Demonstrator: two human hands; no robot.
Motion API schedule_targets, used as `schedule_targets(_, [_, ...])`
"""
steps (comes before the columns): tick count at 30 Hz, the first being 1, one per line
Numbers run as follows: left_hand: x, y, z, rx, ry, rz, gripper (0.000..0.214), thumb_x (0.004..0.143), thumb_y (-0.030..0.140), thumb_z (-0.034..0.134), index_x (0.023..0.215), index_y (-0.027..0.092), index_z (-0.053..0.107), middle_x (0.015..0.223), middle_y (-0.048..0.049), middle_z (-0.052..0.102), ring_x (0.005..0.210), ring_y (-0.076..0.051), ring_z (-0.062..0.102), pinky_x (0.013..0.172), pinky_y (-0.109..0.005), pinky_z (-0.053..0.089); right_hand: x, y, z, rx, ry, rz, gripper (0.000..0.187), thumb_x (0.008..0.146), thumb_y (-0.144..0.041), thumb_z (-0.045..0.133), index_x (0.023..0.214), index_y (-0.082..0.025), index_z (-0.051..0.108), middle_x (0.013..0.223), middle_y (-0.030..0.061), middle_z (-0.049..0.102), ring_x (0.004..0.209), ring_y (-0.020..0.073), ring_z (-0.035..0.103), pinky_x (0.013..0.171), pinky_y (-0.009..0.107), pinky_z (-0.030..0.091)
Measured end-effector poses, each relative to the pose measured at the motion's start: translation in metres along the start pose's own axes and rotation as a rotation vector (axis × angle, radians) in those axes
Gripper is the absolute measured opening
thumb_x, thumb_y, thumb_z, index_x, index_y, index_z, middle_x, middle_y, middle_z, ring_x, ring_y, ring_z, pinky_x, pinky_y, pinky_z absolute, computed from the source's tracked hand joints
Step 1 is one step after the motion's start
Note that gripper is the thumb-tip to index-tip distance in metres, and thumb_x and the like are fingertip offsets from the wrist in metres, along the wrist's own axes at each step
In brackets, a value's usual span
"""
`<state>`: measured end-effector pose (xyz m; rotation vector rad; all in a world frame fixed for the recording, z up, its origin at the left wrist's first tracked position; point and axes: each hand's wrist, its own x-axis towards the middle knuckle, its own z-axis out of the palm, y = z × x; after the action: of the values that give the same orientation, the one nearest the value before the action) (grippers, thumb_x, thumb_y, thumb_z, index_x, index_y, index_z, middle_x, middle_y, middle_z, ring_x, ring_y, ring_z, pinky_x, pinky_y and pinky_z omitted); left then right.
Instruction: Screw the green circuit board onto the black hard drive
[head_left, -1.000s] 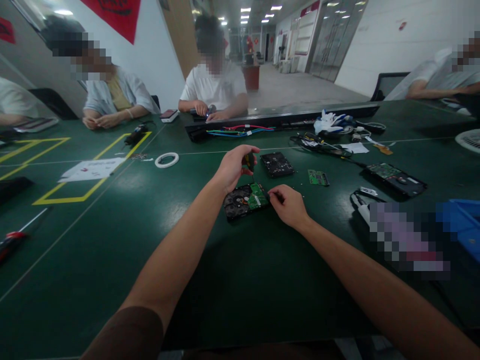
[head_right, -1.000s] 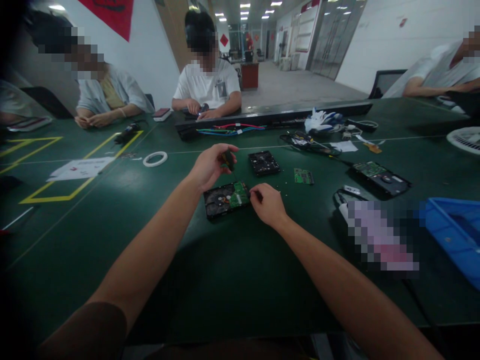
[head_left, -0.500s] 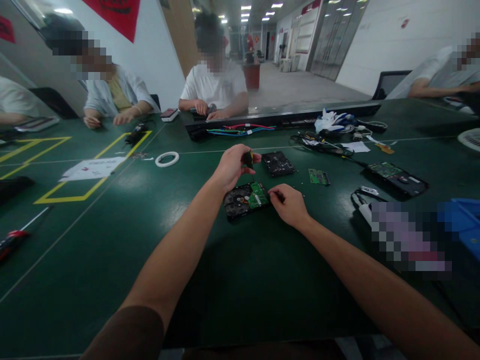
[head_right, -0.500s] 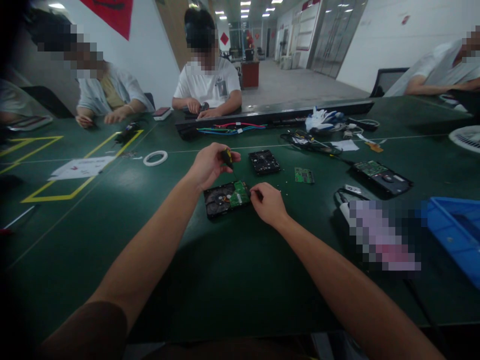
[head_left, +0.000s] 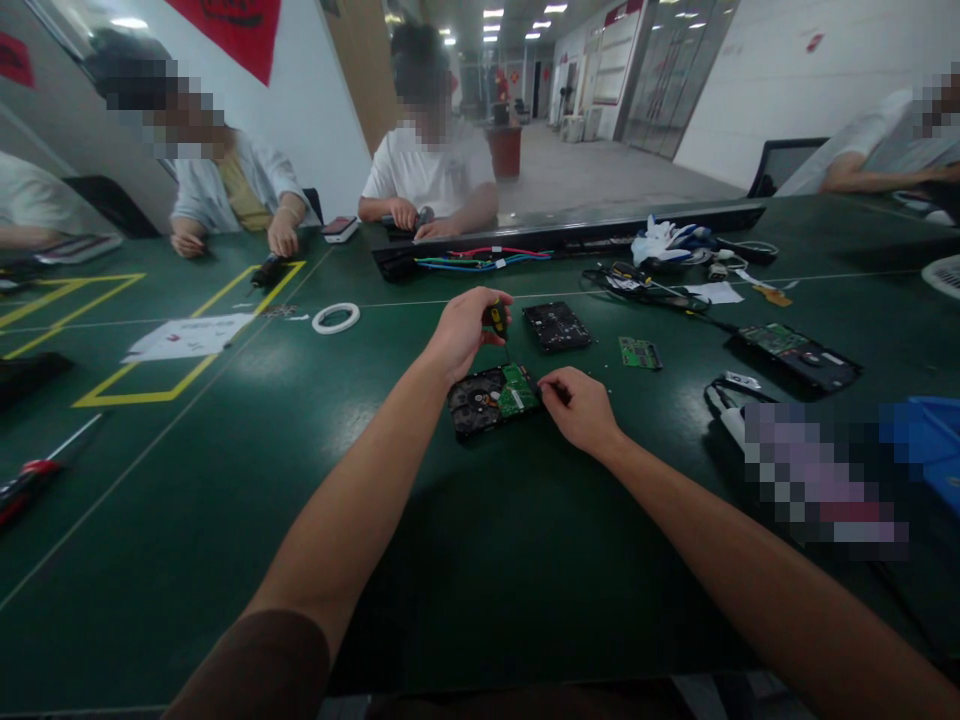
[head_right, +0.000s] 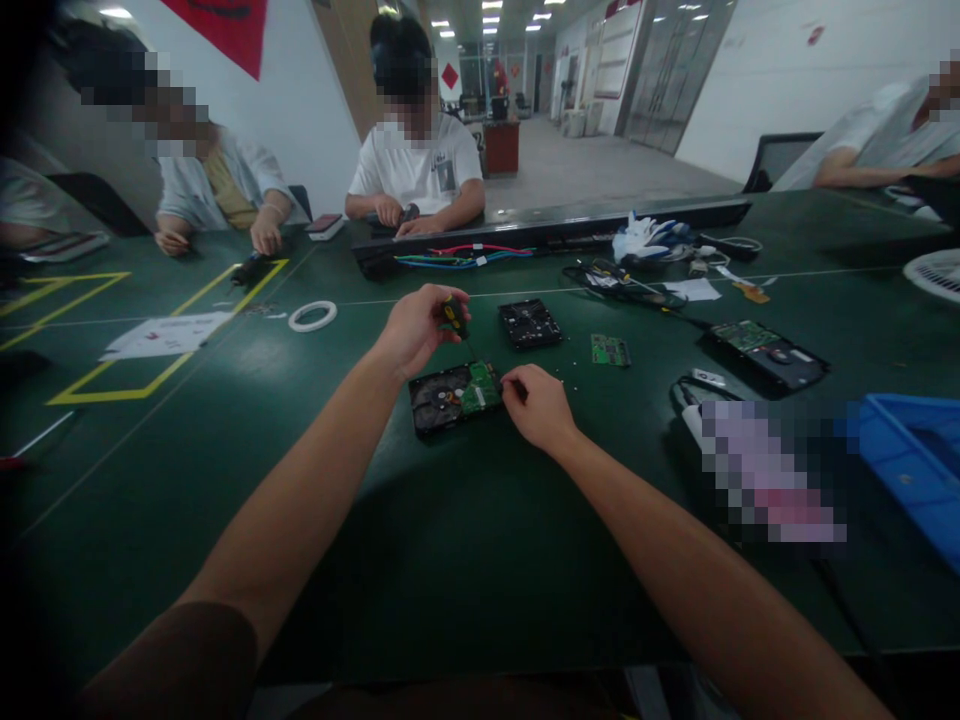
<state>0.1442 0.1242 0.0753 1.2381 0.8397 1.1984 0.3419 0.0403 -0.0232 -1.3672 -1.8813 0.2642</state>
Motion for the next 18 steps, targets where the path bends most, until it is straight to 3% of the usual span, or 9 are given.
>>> schedule_targets(9, [-0.0009,-0.0014,0.0032,-0.06,-0.006,-0.042,0.02,0.085,0.034,0.054,0.097,0.019,0.059,0.084,-0.0083,0.071,0.082,-0.02,0.07,0.056,-0.027,0.05,-0.0002,0.0009,0.0024,0.005,0.016,0.013,0.012,0.094,-0.021,0.059,0.097,-0.022,0.07,0.095,0.0055,0.073,0.081,0.0203,0.066,0.074,0.035,0.05])
schedule_targets(18, [-0.0024,0.0003,0.0042,-0.124,-0.026,-0.029,0.014,0.083,0.028,0.059,0.09,0.016,0.062,0.093,-0.0115,0.073,0.088,-0.021,0.069,0.064,-0.03,0.058,0.0001,-0.0001,-0.0001,0.0,0.0,0.007,0.012,0.094,-0.022,0.059,0.098,-0.022,0.07,0.096,0.0057,0.072,0.082,0.0202,0.066,0.074,0.035,0.051])
